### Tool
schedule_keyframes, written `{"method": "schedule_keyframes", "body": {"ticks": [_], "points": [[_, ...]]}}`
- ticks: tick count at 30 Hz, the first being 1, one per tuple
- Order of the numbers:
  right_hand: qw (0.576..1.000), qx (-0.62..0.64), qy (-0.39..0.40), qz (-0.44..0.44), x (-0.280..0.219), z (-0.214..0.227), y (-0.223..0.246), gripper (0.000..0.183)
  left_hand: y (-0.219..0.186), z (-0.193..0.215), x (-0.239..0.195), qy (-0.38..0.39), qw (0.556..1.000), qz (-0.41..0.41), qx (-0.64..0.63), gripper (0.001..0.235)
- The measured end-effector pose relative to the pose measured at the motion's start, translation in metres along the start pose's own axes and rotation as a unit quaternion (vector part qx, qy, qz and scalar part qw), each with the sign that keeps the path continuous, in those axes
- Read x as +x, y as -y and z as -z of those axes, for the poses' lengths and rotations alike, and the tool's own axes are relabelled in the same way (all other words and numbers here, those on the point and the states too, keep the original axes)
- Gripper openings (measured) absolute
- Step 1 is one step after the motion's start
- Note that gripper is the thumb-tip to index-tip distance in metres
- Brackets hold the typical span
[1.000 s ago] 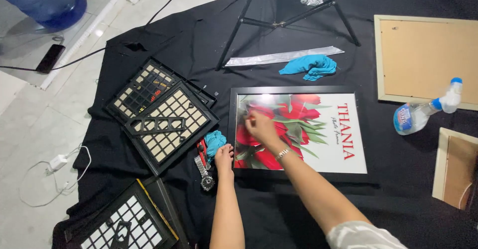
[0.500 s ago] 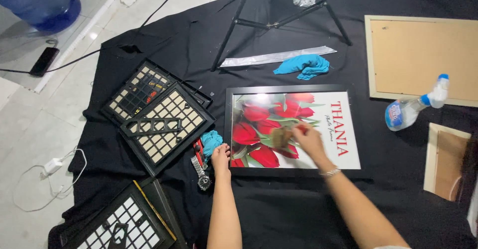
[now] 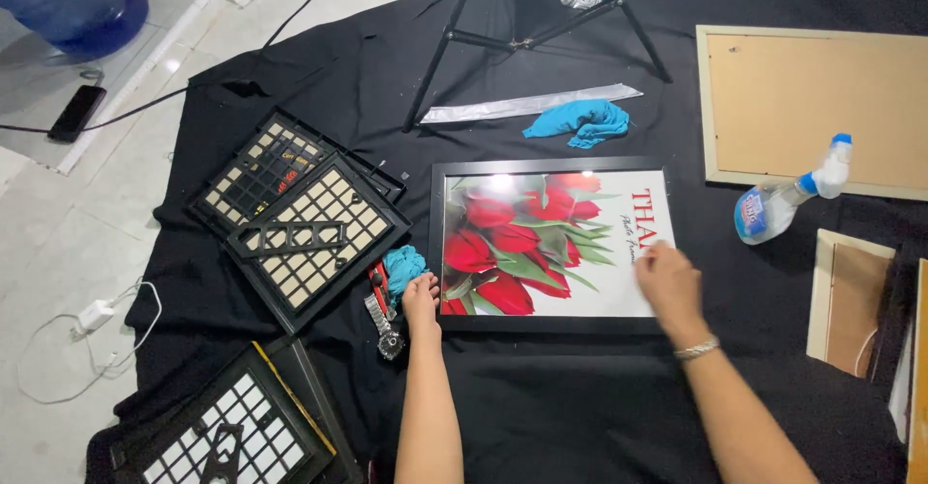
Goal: Cleaning a framed picture using glass cleaner, a cloth, and a brush
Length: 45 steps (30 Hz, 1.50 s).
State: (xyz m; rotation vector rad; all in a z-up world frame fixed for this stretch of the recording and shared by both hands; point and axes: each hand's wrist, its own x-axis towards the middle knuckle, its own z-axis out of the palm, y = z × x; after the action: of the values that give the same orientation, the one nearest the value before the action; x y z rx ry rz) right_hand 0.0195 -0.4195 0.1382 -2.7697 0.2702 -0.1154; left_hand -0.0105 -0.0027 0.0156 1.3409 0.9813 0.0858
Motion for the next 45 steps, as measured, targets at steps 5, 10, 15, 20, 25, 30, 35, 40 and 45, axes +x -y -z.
{"method": "schedule_keyframes", "body": {"ticks": [5, 10, 15, 20, 25, 30, 35, 40, 45], "points": [[0.990, 0.114, 0.054, 0.056, -0.022, -0.054, 0.108, 0.026, 0.007, 0.001, 0.009, -0.007, 1.000, -0.006, -0.008, 0.028], [0.955, 0.214, 0.086, 0.185, -0.044, -0.109, 0.213, 0.017, 0.010, 0.002, 0.014, -0.026, 1.000, 0.005, -0.012, 0.026], [0.913, 0.372, 0.140, 0.090, -0.045, -0.086, 0.253, 0.017, 0.004, 0.008, 0.004, -0.044, 0.999, 0.003, -0.017, 0.026], [0.912, 0.387, 0.135, 0.017, -0.054, -0.080, 0.227, 0.014, -0.005, 0.006, -0.007, -0.044, 0.999, -0.005, -0.017, 0.026], [0.894, 0.397, 0.203, 0.036, -0.066, -0.099, 0.190, 0.015, 0.005, 0.002, 0.007, -0.048, 0.999, -0.018, 0.006, 0.025], [0.913, 0.371, 0.172, -0.005, -0.039, -0.073, 0.109, 0.017, 0.010, 0.009, 0.003, -0.047, 0.999, -0.019, -0.002, 0.024], [0.944, 0.303, 0.114, -0.060, 0.004, -0.041, -0.027, 0.020, 0.004, 0.012, -0.006, -0.035, 0.999, -0.020, -0.011, 0.025], [0.994, 0.005, 0.035, -0.099, 0.002, 0.046, -0.094, 0.015, -0.008, 0.010, -0.018, -0.020, 1.000, -0.017, -0.006, 0.027], [0.998, -0.048, 0.032, 0.000, -0.025, 0.039, -0.046, 0.018, -0.003, 0.009, -0.013, -0.015, 1.000, -0.020, -0.009, 0.026]]}}
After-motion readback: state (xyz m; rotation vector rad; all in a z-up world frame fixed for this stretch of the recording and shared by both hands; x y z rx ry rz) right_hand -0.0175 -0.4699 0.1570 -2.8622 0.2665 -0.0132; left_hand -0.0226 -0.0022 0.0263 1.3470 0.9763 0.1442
